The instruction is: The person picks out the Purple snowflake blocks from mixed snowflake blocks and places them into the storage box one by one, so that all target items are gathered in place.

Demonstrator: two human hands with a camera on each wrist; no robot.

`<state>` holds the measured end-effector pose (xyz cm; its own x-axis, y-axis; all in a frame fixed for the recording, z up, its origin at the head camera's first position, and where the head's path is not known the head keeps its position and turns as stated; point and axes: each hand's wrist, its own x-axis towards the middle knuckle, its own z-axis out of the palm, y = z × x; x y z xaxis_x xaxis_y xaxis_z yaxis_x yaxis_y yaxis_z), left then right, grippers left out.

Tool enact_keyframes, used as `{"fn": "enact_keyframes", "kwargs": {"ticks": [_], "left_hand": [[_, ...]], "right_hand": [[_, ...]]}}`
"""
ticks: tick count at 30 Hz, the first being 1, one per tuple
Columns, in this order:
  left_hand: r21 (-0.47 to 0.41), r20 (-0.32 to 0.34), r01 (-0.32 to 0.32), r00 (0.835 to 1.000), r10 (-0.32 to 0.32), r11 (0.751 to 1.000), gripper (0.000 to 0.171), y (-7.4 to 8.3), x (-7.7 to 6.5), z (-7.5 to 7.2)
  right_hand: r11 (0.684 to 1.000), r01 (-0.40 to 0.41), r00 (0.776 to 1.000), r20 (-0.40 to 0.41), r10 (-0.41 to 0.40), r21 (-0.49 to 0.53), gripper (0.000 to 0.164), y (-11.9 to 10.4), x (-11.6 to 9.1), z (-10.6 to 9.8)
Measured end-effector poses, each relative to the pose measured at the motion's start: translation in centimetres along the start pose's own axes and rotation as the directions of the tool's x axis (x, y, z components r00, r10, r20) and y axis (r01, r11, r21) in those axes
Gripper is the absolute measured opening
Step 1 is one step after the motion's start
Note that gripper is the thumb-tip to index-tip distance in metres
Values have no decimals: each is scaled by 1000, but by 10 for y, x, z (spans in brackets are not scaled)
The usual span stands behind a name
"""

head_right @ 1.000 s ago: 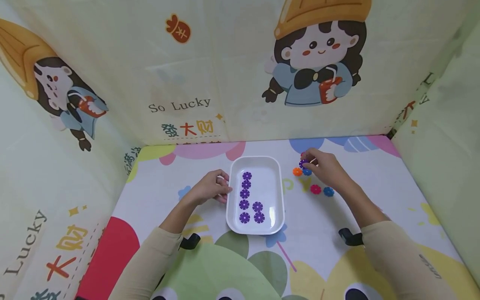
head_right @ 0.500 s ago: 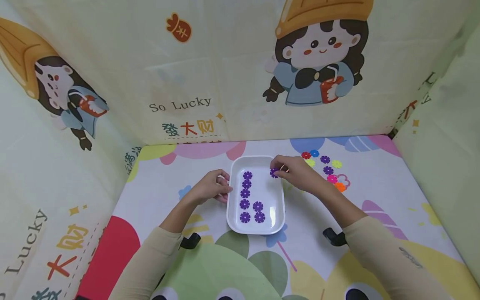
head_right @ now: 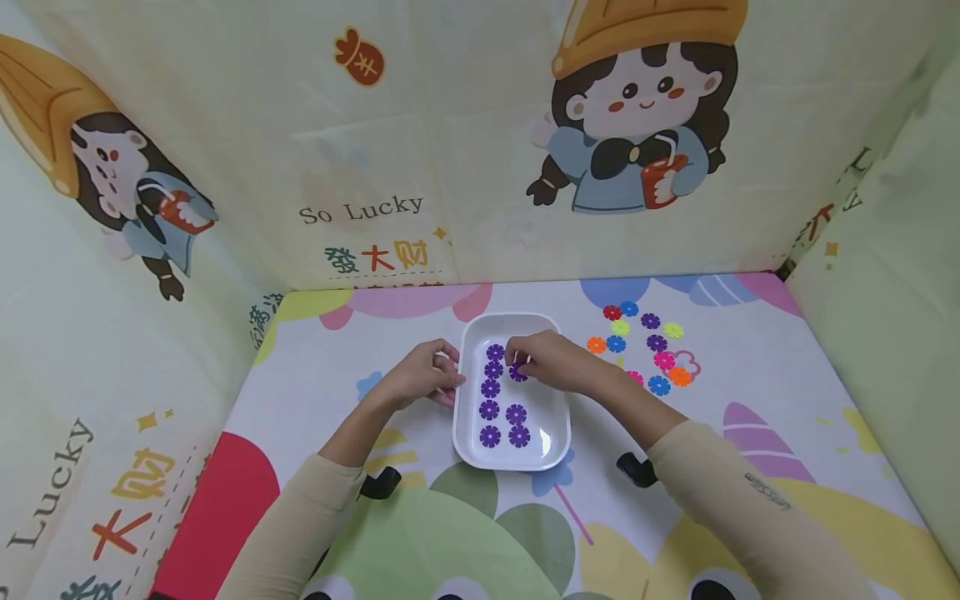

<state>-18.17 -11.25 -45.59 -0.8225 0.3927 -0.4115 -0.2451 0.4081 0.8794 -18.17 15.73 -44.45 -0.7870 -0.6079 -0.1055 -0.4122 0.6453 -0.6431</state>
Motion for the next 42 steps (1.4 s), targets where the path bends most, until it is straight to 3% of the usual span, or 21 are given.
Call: {"fn": "enact_keyframes", "kwargs": {"ticks": [21, 42], "left_hand": [[-6, 2, -7, 1000, 7, 1000, 33, -3, 2, 0], [2, 6, -17, 1000, 17, 1000, 33, -1, 2, 0]], "right_hand": [[996, -76, 976, 199, 84, -50, 8, -3, 27, 10], [982, -122, 961, 229, 153, -144, 10, -1, 35, 19]]}}
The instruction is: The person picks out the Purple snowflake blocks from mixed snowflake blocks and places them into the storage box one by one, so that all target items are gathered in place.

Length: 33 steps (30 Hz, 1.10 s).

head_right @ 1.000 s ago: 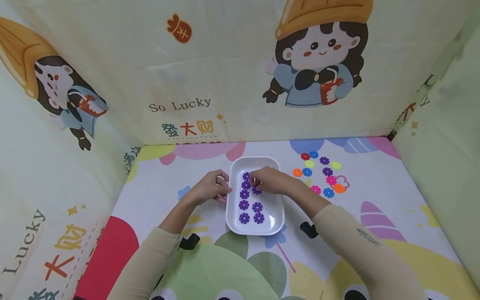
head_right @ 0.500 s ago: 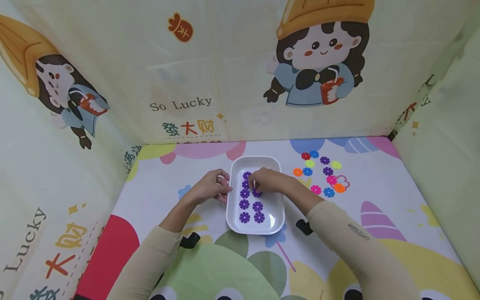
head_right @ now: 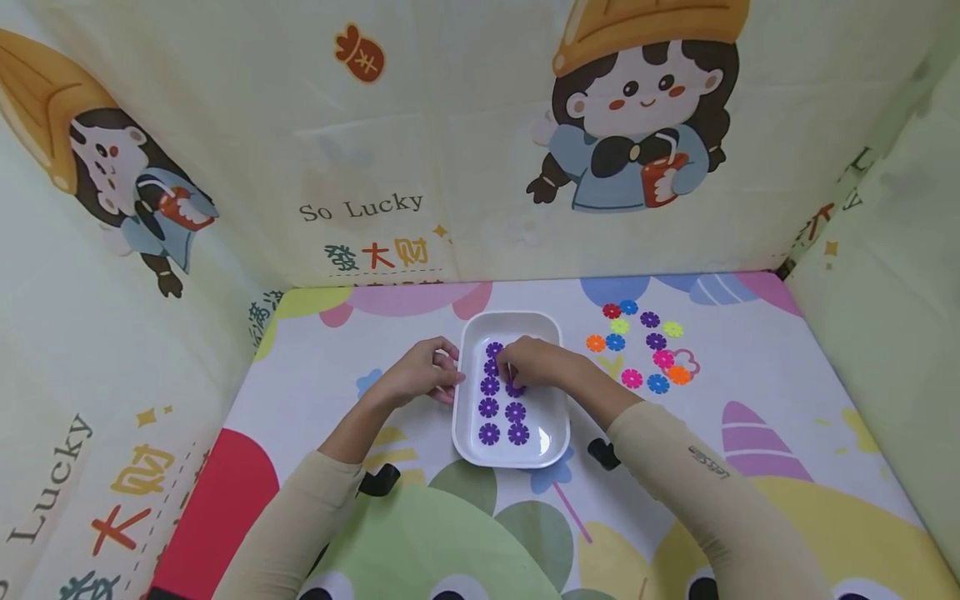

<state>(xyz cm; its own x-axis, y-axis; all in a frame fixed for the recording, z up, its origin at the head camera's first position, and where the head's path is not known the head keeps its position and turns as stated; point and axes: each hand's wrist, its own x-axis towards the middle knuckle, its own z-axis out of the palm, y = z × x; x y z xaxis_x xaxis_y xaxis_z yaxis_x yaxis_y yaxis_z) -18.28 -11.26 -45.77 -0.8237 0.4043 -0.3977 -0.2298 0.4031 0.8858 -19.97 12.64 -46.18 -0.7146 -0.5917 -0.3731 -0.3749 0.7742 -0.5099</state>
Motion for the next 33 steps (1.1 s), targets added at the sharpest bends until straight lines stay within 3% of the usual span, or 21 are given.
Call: {"fn": "enact_keyframes", "kwargs": {"ticks": [33], "left_hand": [[-4, -6, 19, 1000, -19, 1000, 33, 1, 0, 0]], "right_hand": [[1000, -7, 1000, 14, 7, -26, 9, -1, 4, 0]]}}
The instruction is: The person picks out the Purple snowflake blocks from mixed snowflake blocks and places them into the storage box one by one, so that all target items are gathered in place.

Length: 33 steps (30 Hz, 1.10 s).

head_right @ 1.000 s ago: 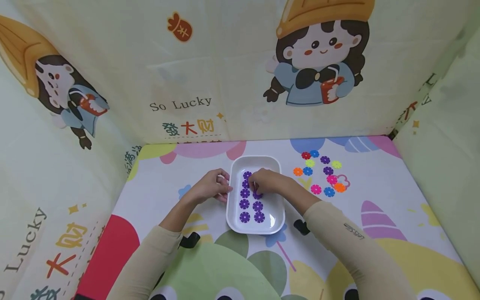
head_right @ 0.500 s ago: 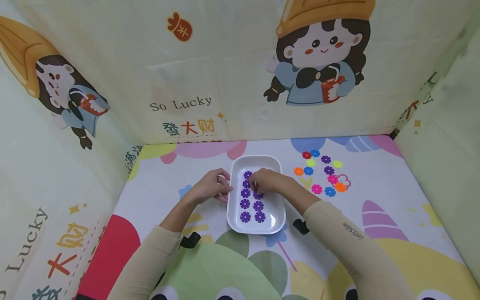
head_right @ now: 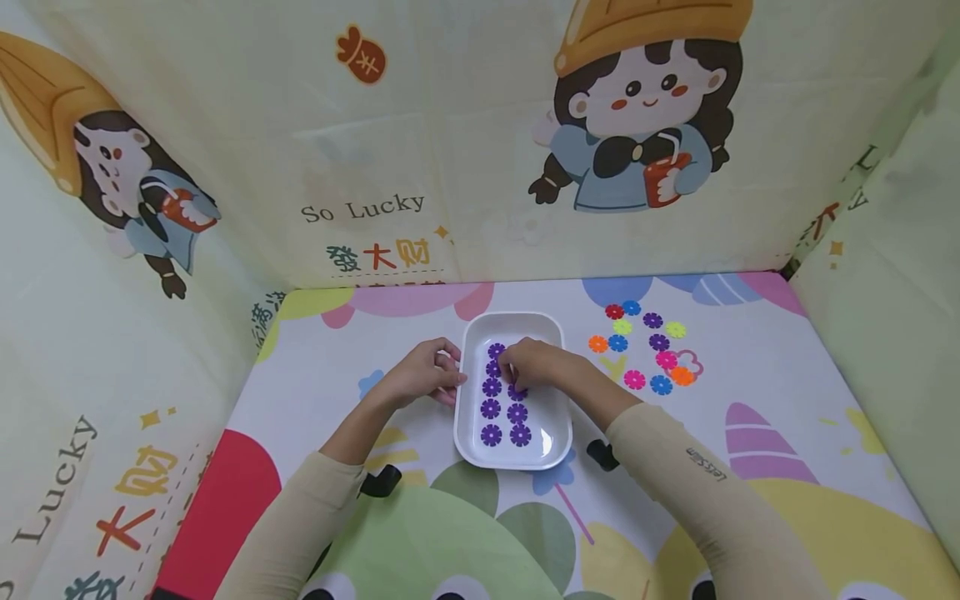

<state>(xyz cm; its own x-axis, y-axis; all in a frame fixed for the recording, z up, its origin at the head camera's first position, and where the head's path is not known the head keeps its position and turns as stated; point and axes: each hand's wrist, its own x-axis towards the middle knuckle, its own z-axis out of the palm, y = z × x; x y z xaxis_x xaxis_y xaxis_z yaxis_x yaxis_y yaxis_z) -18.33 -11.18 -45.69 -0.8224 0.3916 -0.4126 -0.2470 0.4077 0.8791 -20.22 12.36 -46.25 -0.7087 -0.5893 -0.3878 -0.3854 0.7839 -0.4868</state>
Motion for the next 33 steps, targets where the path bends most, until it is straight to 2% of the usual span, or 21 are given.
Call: {"fn": "enact_keyframes", "kwargs": {"ticks": [13, 19, 24, 33], "left_hand": [[-7, 8, -2, 1000, 2, 1000, 33, 1, 0, 1], [-5, 5, -9, 1000, 9, 1000, 32, 2, -2, 0], [2, -1, -7, 1000, 7, 1000, 32, 3, -2, 0], [-3, 1, -3, 1000, 3, 1000, 36, 2, -2, 1]], "right_hand": [[999, -8, 1000, -22, 9, 44, 9, -2, -6, -5], [998, 39, 995, -88, -34, 46, 9, -1, -14, -13], [994, 69, 985, -166, -55, 86, 12, 5, -24, -20], [988, 102, 943, -329, -57, 120, 18, 20, -53, -28]]}}
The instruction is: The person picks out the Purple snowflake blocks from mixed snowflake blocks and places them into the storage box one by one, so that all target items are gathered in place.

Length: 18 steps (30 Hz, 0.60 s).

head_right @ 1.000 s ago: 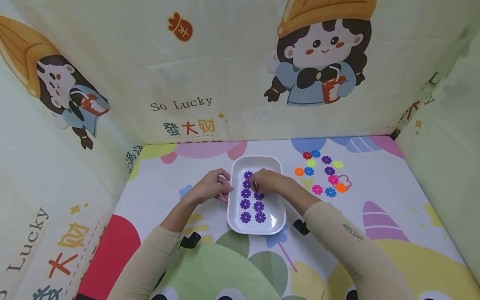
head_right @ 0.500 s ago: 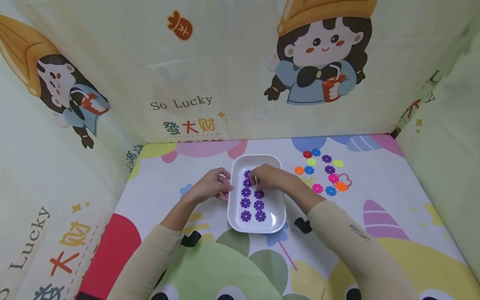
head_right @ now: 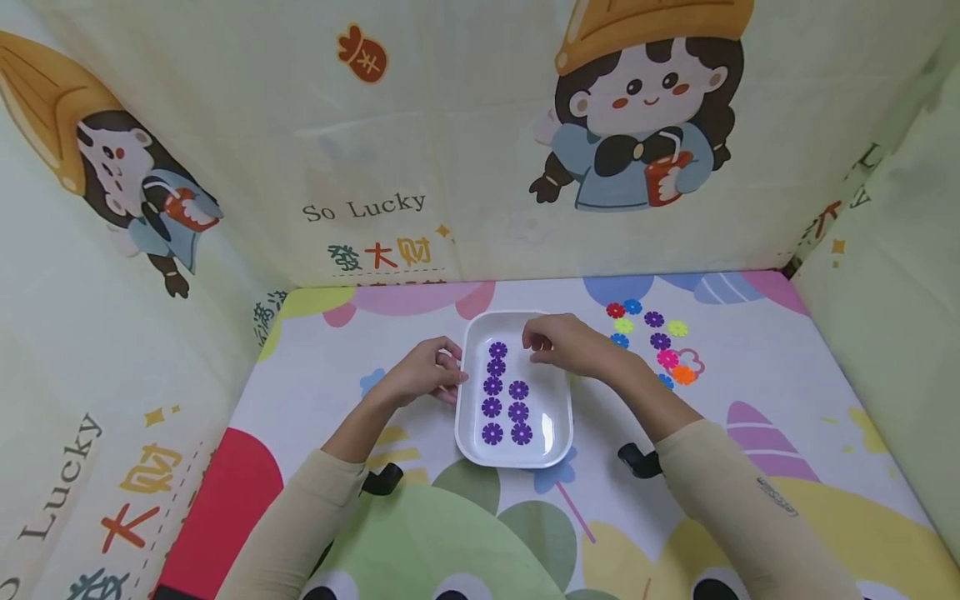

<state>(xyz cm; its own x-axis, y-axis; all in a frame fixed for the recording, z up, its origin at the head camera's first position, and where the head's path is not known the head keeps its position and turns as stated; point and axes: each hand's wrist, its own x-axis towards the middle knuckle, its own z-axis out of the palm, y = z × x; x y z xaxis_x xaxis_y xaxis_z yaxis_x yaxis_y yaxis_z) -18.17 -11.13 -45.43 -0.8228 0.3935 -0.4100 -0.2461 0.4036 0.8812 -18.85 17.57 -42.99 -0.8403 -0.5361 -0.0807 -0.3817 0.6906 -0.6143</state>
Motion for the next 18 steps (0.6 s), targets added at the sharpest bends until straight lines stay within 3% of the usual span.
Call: {"fn": "enact_keyframes", "kwargs": {"ticks": [8, 18], "left_hand": [[1, 4, 4, 1000, -4, 1000, 35, -2, 0, 0], [11, -3, 0, 1000, 0, 1000, 34, -1, -1, 1]], "right_hand": [[998, -18, 983, -182, 27, 52, 26, 21, -31, -8], [999, -46, 947, -317, 45, 6, 30, 58, -64, -16]]}}
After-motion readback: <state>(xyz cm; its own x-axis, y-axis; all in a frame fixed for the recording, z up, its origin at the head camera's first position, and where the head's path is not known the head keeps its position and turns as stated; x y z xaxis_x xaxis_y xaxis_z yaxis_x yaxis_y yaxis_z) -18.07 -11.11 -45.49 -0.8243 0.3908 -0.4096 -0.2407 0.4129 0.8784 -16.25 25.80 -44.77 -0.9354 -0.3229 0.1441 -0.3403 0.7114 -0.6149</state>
